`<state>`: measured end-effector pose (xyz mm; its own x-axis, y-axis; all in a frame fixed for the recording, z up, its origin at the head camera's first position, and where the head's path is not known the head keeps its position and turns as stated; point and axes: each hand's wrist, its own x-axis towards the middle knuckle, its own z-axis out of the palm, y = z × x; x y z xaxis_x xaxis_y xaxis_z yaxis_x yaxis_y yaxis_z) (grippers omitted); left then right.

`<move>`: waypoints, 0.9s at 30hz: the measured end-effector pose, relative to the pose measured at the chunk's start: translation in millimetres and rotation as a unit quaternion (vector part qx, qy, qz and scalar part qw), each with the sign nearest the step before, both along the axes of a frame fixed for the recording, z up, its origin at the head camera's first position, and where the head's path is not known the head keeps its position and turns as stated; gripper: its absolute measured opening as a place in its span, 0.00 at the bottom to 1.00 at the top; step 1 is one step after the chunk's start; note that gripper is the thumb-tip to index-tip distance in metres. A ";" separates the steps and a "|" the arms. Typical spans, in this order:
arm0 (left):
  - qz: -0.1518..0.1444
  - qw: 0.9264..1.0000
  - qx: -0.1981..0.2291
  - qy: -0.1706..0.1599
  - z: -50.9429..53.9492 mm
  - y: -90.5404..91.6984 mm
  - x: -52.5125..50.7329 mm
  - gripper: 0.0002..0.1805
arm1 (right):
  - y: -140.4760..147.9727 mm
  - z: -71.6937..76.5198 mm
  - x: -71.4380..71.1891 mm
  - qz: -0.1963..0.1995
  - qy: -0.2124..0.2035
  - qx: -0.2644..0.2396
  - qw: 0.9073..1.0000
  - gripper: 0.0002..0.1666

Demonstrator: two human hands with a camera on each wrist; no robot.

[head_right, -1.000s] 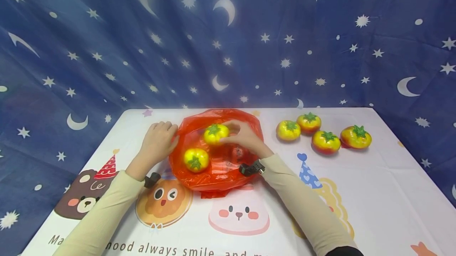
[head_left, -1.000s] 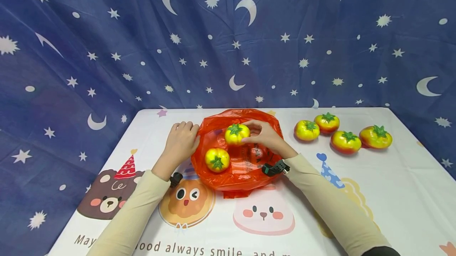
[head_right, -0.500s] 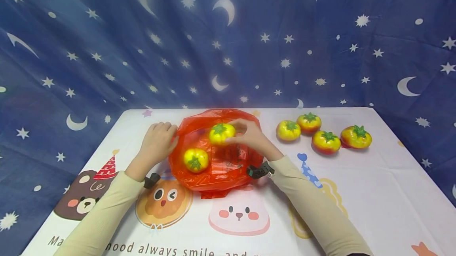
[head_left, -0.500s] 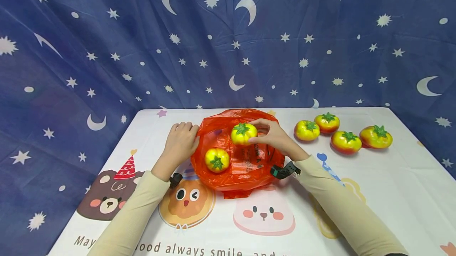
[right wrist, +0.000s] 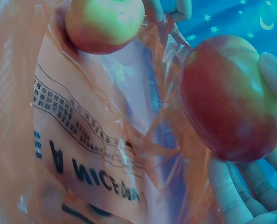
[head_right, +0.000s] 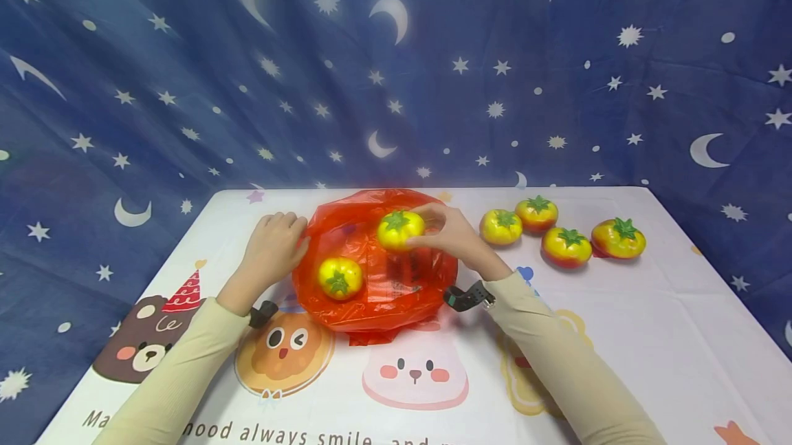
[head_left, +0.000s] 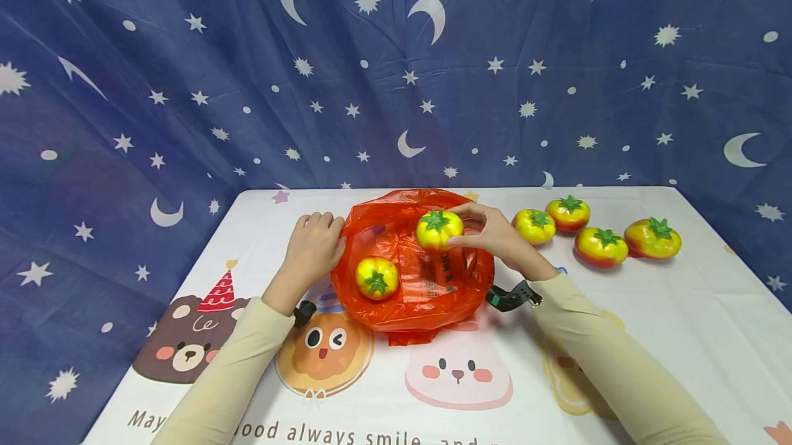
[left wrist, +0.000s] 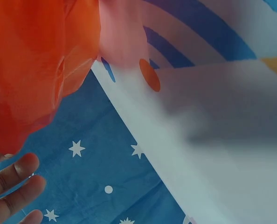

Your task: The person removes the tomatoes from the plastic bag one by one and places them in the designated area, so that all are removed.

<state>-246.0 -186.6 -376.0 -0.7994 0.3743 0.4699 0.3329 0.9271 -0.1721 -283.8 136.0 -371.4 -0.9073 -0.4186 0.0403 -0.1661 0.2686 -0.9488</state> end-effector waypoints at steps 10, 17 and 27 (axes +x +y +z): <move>-0.006 1.000 0.001 0.013 -1.7 -0.1 -0.9 0.10 | 18.9 12.4 6.3 -0.025 0.000 0.027 0.999 0.33; -0.005 1.000 0.000 0.013 -2.2 -0.1 -1.1 0.10 | 34.3 16.5 10.7 -0.031 0.013 0.032 0.999 0.32; -0.005 1.000 0.001 0.012 -2.6 -0.9 -0.3 0.10 | 55.8 27.1 19.0 -0.062 0.010 0.058 0.996 0.34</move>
<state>-246.3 -187.4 -378.6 -0.7841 0.3820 0.4892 0.3388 0.9238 -0.1784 -264.7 191.7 -344.3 -0.9520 -0.3057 0.0178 -0.1440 0.3957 -0.9070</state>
